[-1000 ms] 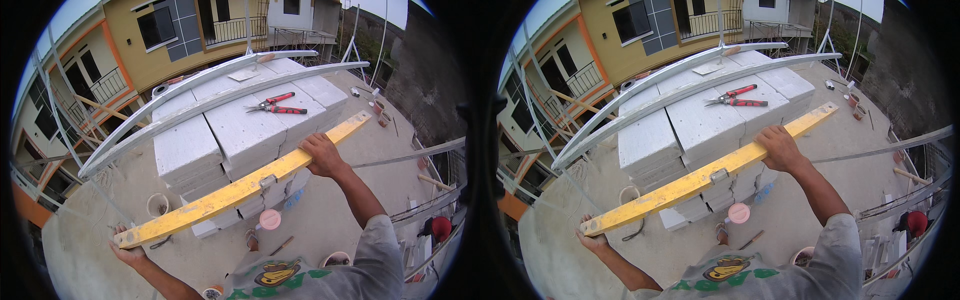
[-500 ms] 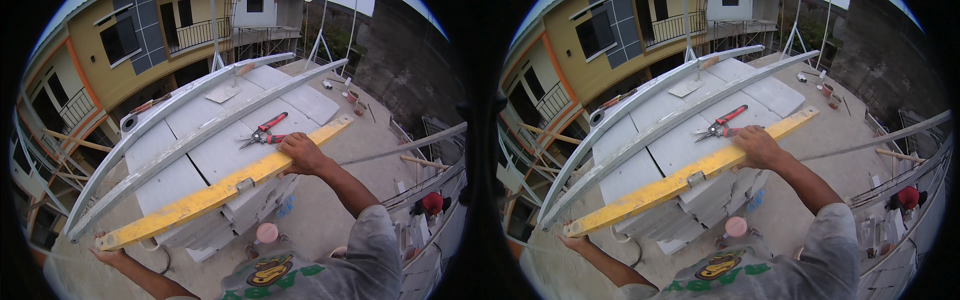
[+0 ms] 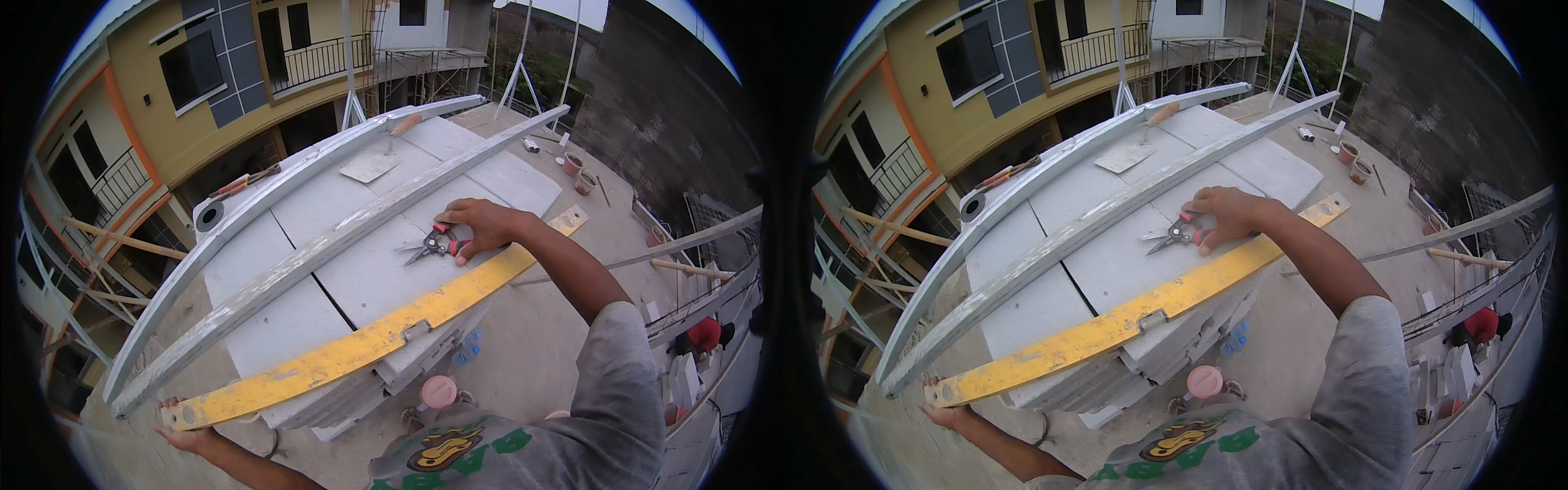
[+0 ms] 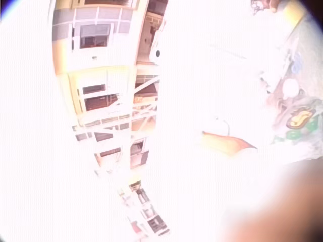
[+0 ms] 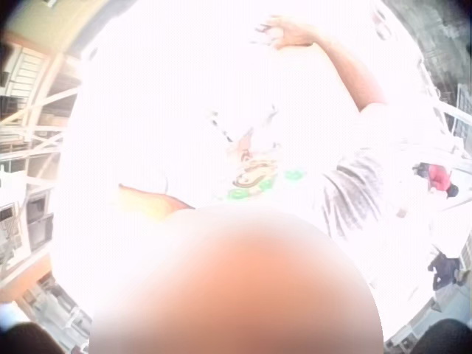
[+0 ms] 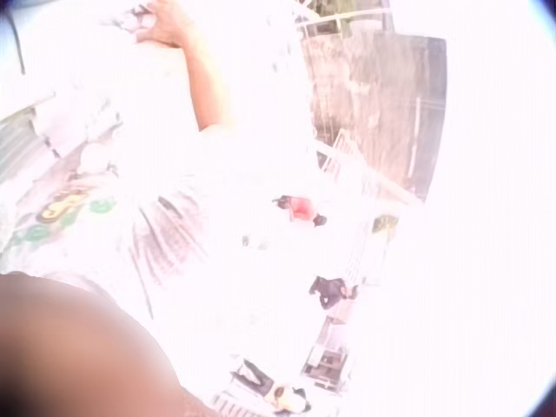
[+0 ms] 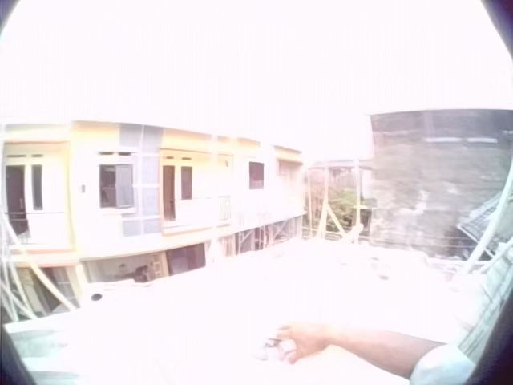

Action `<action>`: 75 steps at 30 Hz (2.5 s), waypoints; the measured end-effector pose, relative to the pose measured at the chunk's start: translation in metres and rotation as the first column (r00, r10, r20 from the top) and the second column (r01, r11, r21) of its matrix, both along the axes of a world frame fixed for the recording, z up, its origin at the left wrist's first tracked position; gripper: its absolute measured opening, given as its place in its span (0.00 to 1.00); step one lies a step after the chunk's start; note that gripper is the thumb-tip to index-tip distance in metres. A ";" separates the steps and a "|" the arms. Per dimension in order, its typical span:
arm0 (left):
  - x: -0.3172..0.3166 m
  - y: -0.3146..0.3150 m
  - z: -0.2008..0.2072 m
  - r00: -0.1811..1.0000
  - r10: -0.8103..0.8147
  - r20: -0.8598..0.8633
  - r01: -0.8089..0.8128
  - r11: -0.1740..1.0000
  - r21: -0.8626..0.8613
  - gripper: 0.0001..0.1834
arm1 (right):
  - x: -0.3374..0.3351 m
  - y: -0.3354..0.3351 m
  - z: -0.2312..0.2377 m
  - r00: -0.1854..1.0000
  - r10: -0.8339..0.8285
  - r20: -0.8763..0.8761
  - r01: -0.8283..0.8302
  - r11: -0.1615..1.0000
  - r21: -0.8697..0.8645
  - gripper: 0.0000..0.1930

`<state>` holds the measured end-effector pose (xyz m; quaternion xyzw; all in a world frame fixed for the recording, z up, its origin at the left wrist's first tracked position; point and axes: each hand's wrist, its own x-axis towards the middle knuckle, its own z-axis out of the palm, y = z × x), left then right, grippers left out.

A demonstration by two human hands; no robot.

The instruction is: The person uses a cordless drill to fasten a metal bracket to a vertical metal beam, then places the beam on stacked blocks. The person walks around the construction site and later uses a metal rod to probe the underside of a concrete stair.

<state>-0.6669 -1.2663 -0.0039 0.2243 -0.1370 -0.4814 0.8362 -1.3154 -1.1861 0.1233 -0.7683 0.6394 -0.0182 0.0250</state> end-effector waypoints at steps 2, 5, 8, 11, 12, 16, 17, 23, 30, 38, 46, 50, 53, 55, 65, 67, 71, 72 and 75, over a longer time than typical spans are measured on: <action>-0.001 0.001 -0.003 0.999 -0.035 0.000 0.035 0.998 -0.053 0.31 | 0.000 -0.006 0.011 0.998 -0.045 -0.054 0.052 0.988 0.143 0.39; -0.004 0.004 -0.001 1.000 0.004 0.005 -0.004 1.000 -0.027 0.31 | 0.012 -0.013 0.026 0.995 -0.045 -0.087 0.067 0.963 0.262 0.38; -0.013 0.003 0.004 0.999 0.026 -0.035 -0.028 0.999 -0.036 0.31 | 0.027 -0.015 0.038 0.999 -0.032 -0.041 0.039 0.982 0.187 0.35; -0.020 0.006 0.010 0.998 0.051 -0.043 -0.053 0.998 -0.046 0.31 | 0.042 -0.031 0.052 0.998 0.041 0.040 -0.041 0.999 0.002 0.34; -0.023 0.008 0.012 0.997 0.075 -0.031 -0.076 0.997 -0.018 0.31 | 0.049 -0.041 0.056 0.987 0.001 0.163 -0.005 1.000 0.023 0.34; -0.027 0.008 0.019 0.996 0.070 -0.062 -0.071 0.997 -0.024 0.31 | 0.077 -0.101 0.061 0.999 0.052 -0.001 -0.051 0.996 -0.079 0.35; -0.027 0.008 0.019 0.995 0.072 -0.067 -0.074 0.997 -0.029 0.31 | 0.083 -0.116 0.061 0.998 0.044 -0.055 -0.049 0.994 -0.096 0.35; -0.026 0.009 0.016 0.995 0.080 -0.066 -0.082 0.996 -0.025 0.31 | 0.096 -0.183 0.049 0.999 -0.029 -0.034 0.026 0.997 -0.079 0.39; -0.018 0.005 0.009 0.997 0.061 -0.039 -0.061 0.998 -0.001 0.33 | 0.091 -0.078 0.040 0.969 0.144 0.201 -0.147 0.989 -0.001 0.46; 0.008 0.002 -0.013 0.996 -0.088 0.025 0.091 0.986 -0.140 0.34 | 0.087 0.056 0.023 0.984 0.177 0.030 -0.180 0.972 0.150 0.34; -0.013 0.001 -0.006 0.997 0.036 0.069 -0.040 0.997 0.059 0.37 | 0.072 0.052 0.026 0.982 0.188 -0.011 -0.185 0.974 0.128 0.25; -0.061 0.012 0.013 0.985 0.121 0.126 -0.148 0.963 0.227 0.40 | 0.049 0.023 0.036 0.994 0.103 0.035 -0.105 0.993 0.058 0.28; -0.097 0.023 0.027 0.979 0.112 0.171 -0.149 0.964 0.221 0.39 | 0.032 0.000 0.033 0.999 0.019 0.041 -0.021 0.997 0.069 0.29; -0.114 0.031 0.029 0.980 0.064 0.189 -0.114 0.956 0.269 0.37 | 0.018 -0.008 0.030 1.000 -0.010 0.027 0.008 0.997 0.081 0.28; -0.131 0.043 0.026 0.885 -0.304 0.352 0.232 0.944 0.233 0.33 | -0.033 -0.021 -0.004 0.969 -0.211 0.127 0.226 0.967 -0.116 0.29; -0.143 0.045 0.030 0.909 -0.230 0.349 0.157 0.962 0.224 0.32 | -0.033 -0.007 -0.014 0.934 -0.315 0.165 0.346 0.913 -0.215 0.28; -0.156 0.040 0.021 0.908 -0.129 0.399 0.032 0.970 0.239 0.31 | -0.017 0.047 -0.043 0.890 -0.355 0.285 0.454 0.749 -0.483 0.29; -0.154 0.040 0.012 0.905 -0.121 0.408 0.006 0.962 0.272 0.31 | -0.013 0.063 -0.050 0.898 -0.270 0.346 0.430 0.699 -0.572 0.28; -0.151 0.036 -0.039 0.883 -0.211 0.419 -0.002 0.892 0.452 0.31 | -0.002 0.114 -0.078 0.796 -0.349 0.495 0.605 0.501 -0.619 0.27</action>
